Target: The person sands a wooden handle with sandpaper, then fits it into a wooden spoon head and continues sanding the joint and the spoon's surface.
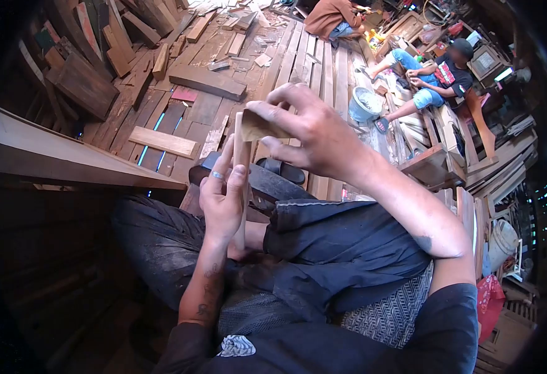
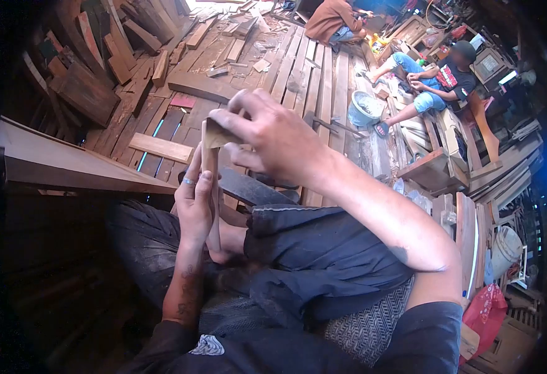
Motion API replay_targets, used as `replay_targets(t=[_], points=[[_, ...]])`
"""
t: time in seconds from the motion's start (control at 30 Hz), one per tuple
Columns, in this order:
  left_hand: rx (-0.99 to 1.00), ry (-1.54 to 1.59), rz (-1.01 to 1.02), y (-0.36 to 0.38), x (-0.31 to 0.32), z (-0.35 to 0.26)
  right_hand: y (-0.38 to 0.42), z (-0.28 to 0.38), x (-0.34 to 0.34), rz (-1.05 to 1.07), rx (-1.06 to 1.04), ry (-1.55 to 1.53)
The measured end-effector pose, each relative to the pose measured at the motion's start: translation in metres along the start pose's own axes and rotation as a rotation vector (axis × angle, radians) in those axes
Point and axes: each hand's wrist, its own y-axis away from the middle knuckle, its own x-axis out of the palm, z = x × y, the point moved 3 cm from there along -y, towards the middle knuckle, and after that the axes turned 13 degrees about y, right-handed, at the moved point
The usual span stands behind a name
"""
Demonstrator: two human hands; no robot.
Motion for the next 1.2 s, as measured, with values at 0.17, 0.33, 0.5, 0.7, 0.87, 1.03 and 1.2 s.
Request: replay_targets(t=[0.17,0.33,0.5,0.7,0.87,1.03,1.2], points=[[0.065,-0.322,0.057,0.004,-0.005,0.014,-0.006,0.014,-0.004,-0.044,-0.020,-0.031],[0.004,-0.049,0.052,-0.001,0.005,-0.015,0.002,-0.002,0.000,-0.023,0.056,-0.001],[0.104,-0.143,0.091,0.000,0.005,0.007,0.000,0.004,0.000,-0.016,0.022,-0.020],[0.049,-0.046,0.090,0.003,0.008,0.005,-0.003,0.009,0.002,-0.026,0.023,-0.031],[-0.043,0.002,0.059,-0.001,0.002,-0.004,0.003,-0.001,0.002,0.001,0.076,0.001],[0.042,-0.057,0.103,0.003,0.009,-0.001,-0.003,0.008,-0.004,-0.024,0.020,-0.025],[-0.012,-0.003,0.058,0.004,0.010,-0.006,0.000,0.005,0.002,-0.004,0.083,-0.044]])
